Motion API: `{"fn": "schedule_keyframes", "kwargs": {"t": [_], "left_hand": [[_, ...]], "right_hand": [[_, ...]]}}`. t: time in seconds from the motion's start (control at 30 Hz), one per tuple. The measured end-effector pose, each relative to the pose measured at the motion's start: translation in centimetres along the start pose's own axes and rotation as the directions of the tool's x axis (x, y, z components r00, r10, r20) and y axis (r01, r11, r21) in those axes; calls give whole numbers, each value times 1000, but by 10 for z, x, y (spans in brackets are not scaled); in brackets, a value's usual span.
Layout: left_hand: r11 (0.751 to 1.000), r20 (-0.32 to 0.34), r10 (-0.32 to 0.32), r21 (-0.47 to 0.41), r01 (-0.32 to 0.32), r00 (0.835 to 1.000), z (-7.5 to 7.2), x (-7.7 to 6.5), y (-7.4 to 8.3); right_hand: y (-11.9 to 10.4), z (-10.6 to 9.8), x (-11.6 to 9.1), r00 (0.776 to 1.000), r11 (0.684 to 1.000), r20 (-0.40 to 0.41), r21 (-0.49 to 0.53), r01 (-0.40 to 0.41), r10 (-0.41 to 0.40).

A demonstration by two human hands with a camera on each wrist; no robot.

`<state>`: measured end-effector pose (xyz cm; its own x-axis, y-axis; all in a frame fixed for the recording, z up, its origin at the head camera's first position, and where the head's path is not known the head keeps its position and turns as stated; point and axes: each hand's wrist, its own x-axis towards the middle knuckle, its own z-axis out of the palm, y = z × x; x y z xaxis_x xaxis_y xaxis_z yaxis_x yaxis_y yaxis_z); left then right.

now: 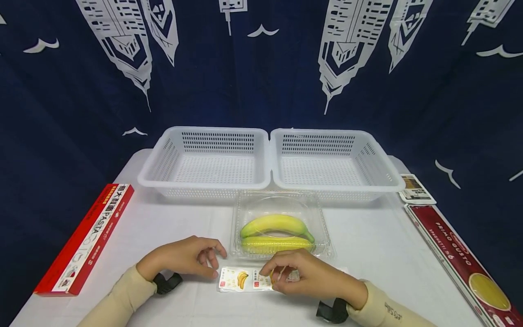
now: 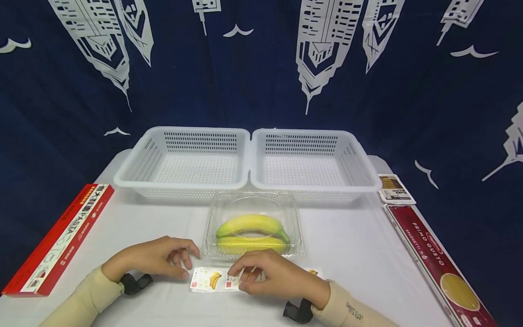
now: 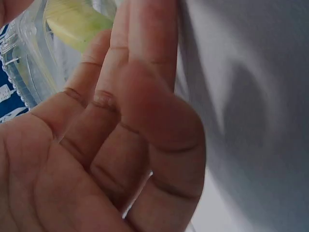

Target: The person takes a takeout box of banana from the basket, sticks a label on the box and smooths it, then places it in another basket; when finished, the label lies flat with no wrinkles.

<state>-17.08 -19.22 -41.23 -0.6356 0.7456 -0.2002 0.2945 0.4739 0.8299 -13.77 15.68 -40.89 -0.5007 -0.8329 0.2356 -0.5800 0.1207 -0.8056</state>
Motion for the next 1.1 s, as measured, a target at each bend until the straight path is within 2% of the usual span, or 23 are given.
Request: {"fn": "schedule_keyframes", "kwargs": {"t": [0.13,0.37,0.6,0.93,1.1], "left_hand": [[1000,25,-24,-13,25,999,2,2,0],[998,93,-26,-57,31,995,6,9,1],[994,166,-39,-96,55,985,9,14,-1],[982,210,-76,-153,110,975,11,18,1],[976,220,-75,-183,117,973,13,19,-2]], "right_hand": [[3,8,3,1000,1000,13,-13,21,-21],[7,19,8,998,1000,67,-23,-6,8],[15,26,15,996,999,85,-28,-27,29],[18,34,26,992,999,116,-22,-47,49],[19,37,29,991,998,118,-18,-66,67]]}}
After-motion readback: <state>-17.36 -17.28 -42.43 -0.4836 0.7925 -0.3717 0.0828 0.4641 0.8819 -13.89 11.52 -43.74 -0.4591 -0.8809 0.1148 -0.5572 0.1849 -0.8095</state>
